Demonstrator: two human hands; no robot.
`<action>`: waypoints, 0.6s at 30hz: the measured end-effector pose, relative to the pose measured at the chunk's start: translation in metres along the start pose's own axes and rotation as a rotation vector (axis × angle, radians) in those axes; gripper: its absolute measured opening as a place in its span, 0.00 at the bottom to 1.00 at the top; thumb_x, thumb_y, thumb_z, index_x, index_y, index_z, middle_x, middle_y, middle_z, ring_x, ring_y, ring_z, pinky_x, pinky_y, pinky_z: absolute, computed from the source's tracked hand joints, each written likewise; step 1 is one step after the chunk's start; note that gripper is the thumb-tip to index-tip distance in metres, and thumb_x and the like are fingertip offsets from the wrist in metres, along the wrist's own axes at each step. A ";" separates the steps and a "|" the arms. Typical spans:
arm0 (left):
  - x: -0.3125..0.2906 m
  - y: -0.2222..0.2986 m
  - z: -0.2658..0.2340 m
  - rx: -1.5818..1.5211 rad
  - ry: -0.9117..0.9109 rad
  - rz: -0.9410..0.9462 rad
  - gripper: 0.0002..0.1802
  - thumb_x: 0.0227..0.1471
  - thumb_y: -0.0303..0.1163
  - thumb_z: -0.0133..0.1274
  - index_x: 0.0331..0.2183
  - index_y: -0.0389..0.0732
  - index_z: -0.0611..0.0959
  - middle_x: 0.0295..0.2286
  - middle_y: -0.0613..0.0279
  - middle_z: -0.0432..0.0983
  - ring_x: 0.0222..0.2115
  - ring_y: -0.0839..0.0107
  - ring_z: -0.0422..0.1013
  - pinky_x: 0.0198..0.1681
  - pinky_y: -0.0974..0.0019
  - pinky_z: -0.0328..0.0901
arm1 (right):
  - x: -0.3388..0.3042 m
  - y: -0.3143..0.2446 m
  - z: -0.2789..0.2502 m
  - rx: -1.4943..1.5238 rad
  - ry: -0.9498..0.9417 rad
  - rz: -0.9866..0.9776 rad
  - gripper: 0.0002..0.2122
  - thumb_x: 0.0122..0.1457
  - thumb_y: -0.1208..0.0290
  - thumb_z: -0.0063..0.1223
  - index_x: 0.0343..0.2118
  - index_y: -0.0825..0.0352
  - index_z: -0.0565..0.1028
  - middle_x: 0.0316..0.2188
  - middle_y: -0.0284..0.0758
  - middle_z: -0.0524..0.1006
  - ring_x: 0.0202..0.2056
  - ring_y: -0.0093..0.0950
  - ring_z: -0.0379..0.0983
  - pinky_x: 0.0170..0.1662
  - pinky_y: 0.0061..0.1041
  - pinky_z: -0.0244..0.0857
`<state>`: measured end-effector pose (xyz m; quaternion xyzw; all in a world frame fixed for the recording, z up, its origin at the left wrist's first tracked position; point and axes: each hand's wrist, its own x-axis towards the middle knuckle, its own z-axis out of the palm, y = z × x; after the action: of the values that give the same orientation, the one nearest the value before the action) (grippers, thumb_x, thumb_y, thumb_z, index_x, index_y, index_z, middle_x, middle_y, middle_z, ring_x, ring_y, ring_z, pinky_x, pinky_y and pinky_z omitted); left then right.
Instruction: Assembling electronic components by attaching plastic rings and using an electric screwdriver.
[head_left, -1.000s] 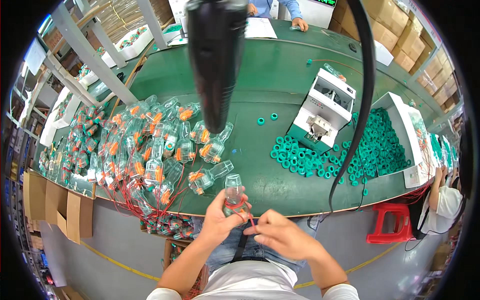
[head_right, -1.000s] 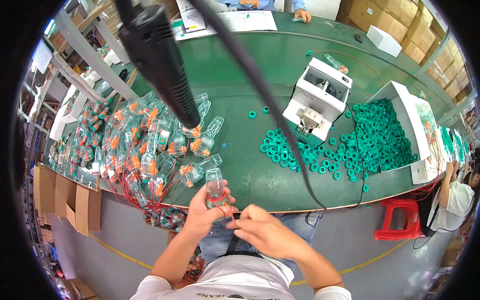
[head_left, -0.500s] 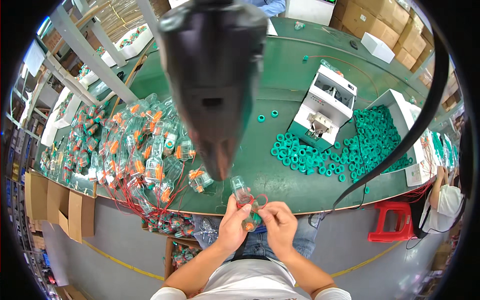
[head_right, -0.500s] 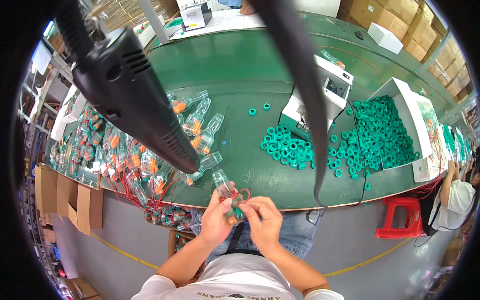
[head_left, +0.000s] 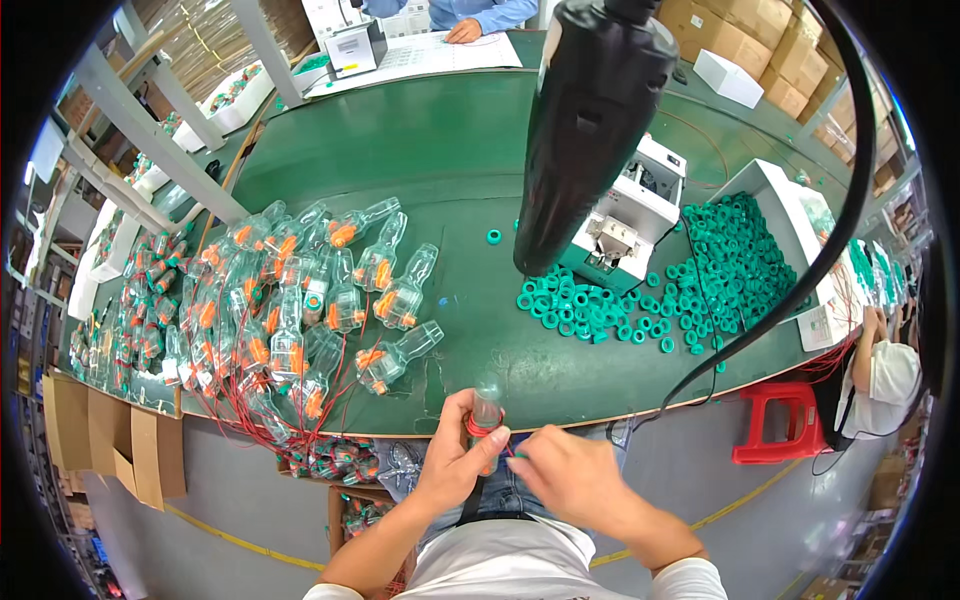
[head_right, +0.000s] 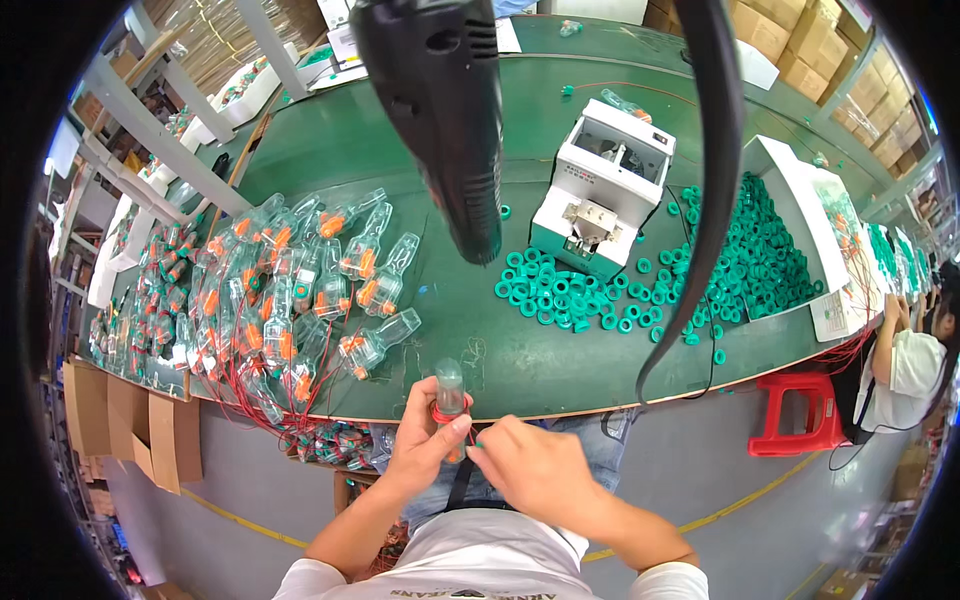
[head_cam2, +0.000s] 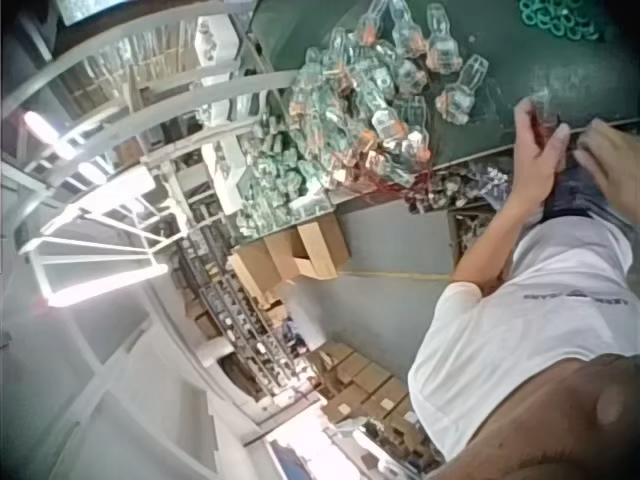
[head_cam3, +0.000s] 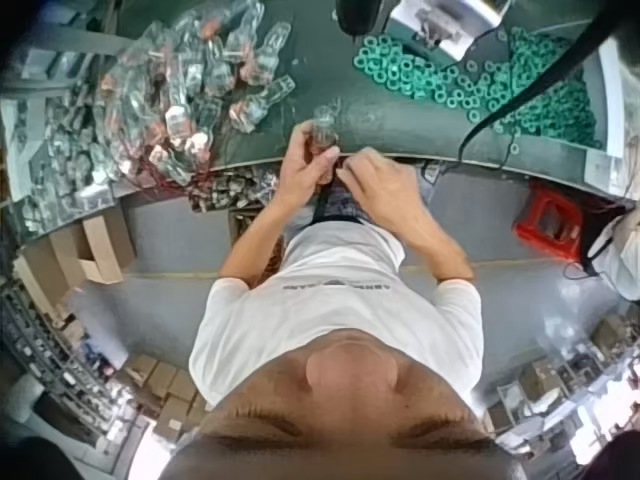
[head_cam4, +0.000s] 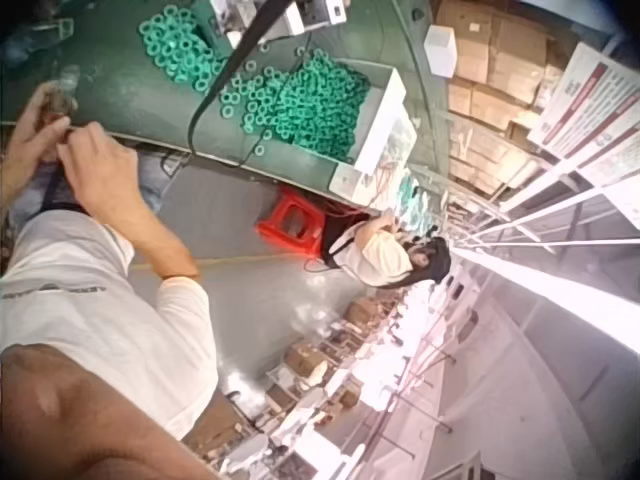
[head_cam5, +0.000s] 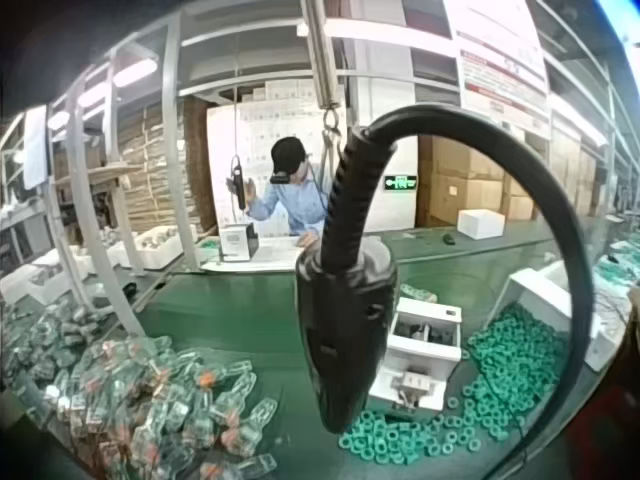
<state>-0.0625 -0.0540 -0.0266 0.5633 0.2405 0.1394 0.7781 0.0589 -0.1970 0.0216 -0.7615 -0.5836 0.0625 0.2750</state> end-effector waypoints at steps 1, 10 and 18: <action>-0.001 0.000 -0.006 0.166 -0.014 0.024 0.25 0.56 0.36 0.58 0.51 0.39 0.67 0.40 0.60 0.71 0.35 0.78 0.66 0.32 0.74 0.64 | 0.002 0.008 -0.008 0.126 -0.027 0.014 0.11 0.55 0.64 0.60 0.31 0.66 0.72 0.27 0.36 0.72 0.25 0.34 0.72 0.24 0.31 0.65; 0.015 -0.003 -0.019 0.185 -0.209 -0.092 0.19 0.58 0.35 0.52 0.46 0.40 0.65 0.31 0.63 0.68 0.28 0.78 0.67 0.27 0.71 0.65 | 0.034 0.079 -0.006 0.159 0.228 0.264 0.11 0.55 0.68 0.62 0.37 0.67 0.75 0.28 0.40 0.75 0.28 0.39 0.74 0.30 0.36 0.67; 0.033 -0.017 -0.001 -0.119 0.001 -0.098 0.19 0.60 0.37 0.49 0.48 0.41 0.63 0.36 0.60 0.67 0.34 0.73 0.69 0.31 0.66 0.71 | 0.047 0.134 0.013 -0.249 0.427 0.392 0.12 0.51 0.70 0.66 0.33 0.66 0.74 0.25 0.35 0.75 0.24 0.32 0.73 0.27 0.31 0.67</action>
<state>-0.0357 -0.0425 -0.0498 0.5036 0.2595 0.1152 0.8160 0.1831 -0.1713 -0.0449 -0.8832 -0.3579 -0.1191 0.2787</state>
